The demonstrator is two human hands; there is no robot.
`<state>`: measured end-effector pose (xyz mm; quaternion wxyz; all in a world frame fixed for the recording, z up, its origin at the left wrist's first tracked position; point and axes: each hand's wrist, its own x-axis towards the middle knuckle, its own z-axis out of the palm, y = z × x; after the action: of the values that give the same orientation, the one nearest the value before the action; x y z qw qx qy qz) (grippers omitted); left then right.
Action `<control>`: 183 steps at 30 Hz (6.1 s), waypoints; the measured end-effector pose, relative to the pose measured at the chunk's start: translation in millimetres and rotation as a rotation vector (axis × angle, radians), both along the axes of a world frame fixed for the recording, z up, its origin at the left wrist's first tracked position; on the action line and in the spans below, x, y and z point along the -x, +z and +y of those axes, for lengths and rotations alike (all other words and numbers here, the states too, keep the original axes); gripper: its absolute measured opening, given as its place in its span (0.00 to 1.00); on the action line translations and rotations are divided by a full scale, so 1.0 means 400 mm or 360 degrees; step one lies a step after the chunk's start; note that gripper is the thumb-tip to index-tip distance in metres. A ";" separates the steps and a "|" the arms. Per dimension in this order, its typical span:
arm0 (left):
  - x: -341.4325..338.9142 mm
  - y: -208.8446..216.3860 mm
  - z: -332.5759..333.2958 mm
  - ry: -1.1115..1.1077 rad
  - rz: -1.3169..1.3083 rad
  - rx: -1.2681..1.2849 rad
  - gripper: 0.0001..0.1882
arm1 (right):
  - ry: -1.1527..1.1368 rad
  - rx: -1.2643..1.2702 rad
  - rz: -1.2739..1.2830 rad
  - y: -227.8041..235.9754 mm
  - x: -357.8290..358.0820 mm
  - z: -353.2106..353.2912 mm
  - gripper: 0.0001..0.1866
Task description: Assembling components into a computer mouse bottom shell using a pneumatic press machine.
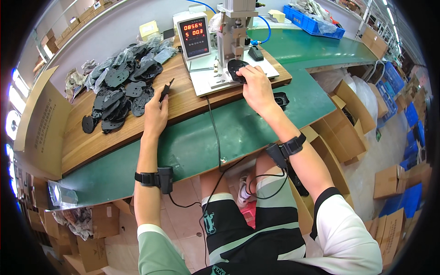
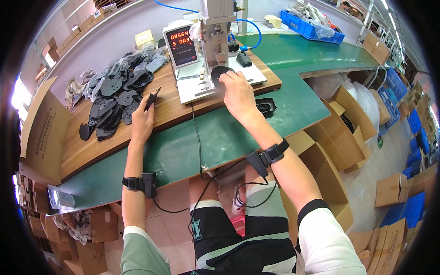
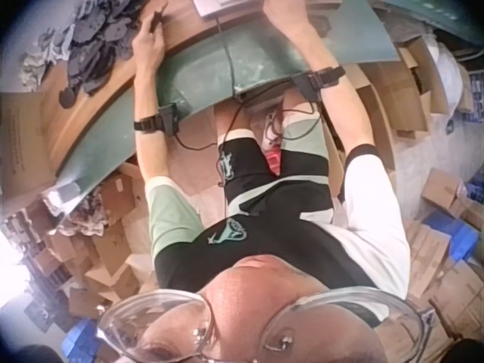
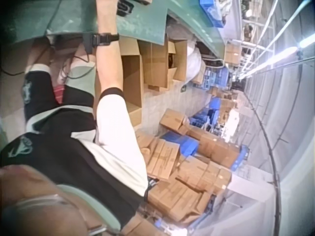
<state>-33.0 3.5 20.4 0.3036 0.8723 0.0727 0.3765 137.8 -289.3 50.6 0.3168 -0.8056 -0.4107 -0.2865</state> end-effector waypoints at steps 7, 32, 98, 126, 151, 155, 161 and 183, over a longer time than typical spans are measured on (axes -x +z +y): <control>-0.004 -0.019 0.017 0.0041 -0.0098 -0.0085 0.15 | -0.0007 0.0033 0.0006 0.013 0.009 -0.006 0.13; -0.253 0.121 -0.427 -0.0287 0.0104 -0.1304 0.27 | -0.0604 -0.0401 0.0770 -0.321 0.454 -0.782 0.16; -0.047 -0.053 0.005 0.1007 0.0773 -0.0521 0.40 | -0.0038 0.0320 -0.0184 0.045 -0.012 -0.008 0.20; 0.000 0.085 -0.077 0.0221 0.0164 -0.0287 0.15 | -0.0033 0.0427 -0.0206 0.060 -0.009 -0.010 0.20; -0.264 0.095 -0.456 -0.0235 -0.0040 -0.1167 0.25 | -0.1061 -0.0307 0.1027 -0.682 0.394 -0.851 0.07; -0.314 0.083 -0.457 -0.0093 0.0070 -0.1196 0.23 | -0.1244 0.0028 0.1468 -0.888 0.469 -0.897 0.12; -0.306 0.071 -0.474 -0.0088 0.0208 -0.1106 0.25 | -0.1321 0.0177 0.1800 -1.014 0.518 -0.945 0.18; -0.303 0.072 -0.459 -0.0207 0.0150 -0.1022 0.25 | 0.2171 -0.1709 0.1808 0.419 0.677 -0.526 0.24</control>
<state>88.3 -180.3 49.0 0.0327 0.9427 -0.0917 0.3191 -133.1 -499.6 218.3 0.8759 -0.1711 -0.3878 0.2304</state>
